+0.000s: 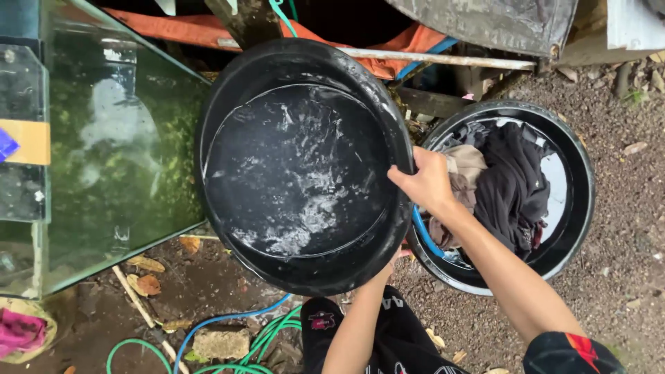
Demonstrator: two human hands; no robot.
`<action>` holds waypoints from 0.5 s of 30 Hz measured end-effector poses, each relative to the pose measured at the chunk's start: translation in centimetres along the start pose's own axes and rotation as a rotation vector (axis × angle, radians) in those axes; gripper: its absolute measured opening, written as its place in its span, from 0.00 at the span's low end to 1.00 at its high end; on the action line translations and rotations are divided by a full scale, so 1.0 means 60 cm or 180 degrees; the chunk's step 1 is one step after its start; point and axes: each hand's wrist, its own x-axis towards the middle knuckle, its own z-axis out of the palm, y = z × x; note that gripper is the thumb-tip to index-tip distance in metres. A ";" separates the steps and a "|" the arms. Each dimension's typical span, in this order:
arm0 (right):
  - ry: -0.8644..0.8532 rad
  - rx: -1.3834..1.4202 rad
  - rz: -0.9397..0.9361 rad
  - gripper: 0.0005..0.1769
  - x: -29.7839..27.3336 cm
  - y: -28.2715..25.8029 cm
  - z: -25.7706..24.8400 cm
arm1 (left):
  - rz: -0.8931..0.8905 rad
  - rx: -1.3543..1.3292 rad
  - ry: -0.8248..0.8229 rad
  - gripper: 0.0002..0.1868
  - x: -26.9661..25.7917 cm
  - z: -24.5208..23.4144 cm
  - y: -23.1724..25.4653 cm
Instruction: The person is rinsing clothes and cleaning out plastic wash basins using a water hose in an outdoor area.
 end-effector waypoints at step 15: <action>-0.0060 -0.0015 0.0000 0.11 0.012 0.009 -0.003 | 0.0156 -0.0613 -0.0126 0.29 0.174 -0.029 -0.214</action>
